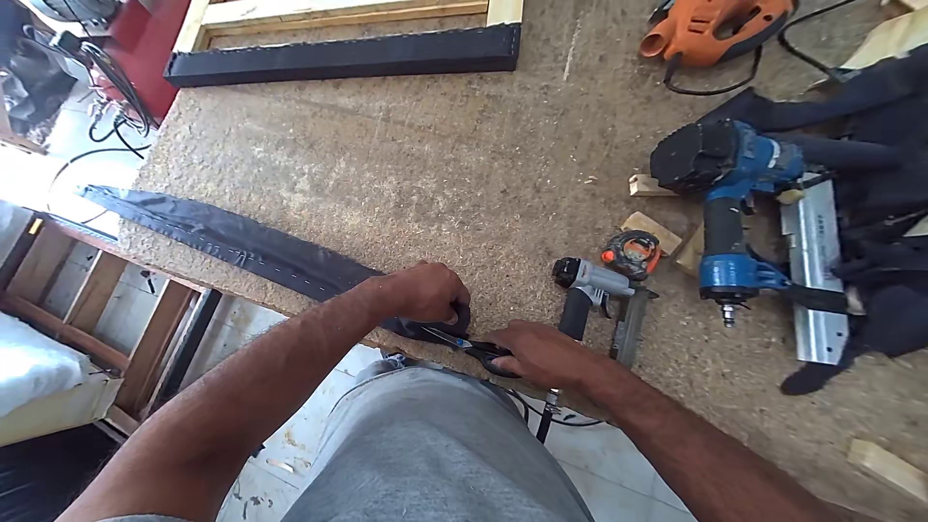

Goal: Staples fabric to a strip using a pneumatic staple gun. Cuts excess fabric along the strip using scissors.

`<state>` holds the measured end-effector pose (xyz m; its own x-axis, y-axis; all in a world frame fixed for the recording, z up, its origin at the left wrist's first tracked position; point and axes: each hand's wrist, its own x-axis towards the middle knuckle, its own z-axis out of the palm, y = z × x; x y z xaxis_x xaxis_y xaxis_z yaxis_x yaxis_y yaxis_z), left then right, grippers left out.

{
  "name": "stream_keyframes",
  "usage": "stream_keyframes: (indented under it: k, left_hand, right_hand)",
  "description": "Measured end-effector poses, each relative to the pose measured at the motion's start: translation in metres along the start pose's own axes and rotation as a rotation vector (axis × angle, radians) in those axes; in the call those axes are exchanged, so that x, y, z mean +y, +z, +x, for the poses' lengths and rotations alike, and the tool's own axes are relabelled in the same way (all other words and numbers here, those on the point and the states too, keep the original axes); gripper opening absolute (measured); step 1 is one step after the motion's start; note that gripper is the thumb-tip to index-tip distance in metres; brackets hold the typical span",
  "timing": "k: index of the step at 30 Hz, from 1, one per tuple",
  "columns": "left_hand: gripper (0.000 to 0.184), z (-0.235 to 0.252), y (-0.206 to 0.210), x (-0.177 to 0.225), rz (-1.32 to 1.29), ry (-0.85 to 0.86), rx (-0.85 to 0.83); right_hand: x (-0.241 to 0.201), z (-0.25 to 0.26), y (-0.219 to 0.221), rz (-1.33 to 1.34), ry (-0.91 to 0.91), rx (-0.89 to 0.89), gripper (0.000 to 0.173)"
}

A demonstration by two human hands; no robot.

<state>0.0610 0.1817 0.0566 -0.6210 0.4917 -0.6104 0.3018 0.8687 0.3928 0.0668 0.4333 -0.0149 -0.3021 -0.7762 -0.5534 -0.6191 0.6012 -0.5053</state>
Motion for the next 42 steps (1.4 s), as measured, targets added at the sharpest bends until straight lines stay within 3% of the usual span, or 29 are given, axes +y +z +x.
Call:
stream_keyframes:
  k: [7, 17, 25, 34, 42]
  left_hand:
    - [0.014, -0.002, 0.0, 0.002, -0.016, -0.009, 0.001]
    - [0.012, -0.009, 0.002, 0.001, -0.097, 0.032, 0.045]
    - [0.012, -0.019, -0.003, 0.003, -0.169, -0.012, 0.054]
    - [0.01, -0.026, -0.001, 0.001, -0.219, 0.017, 0.111]
    - [0.009, -0.031, -0.004, -0.002, -0.242, 0.016, 0.143]
  right_hand:
    - [-0.009, 0.01, 0.005, 0.004, -0.029, 0.056, 0.045]
    - [-0.022, 0.022, 0.008, -0.021, -0.01, 0.073, 0.039]
    - [-0.033, 0.028, 0.008, -0.039, -0.021, 0.108, 0.047]
    - [-0.033, 0.038, 0.008, -0.114, -0.038, 0.144, 0.035]
    - [-0.035, 0.048, 0.01, -0.154, -0.059, 0.222, 0.045]
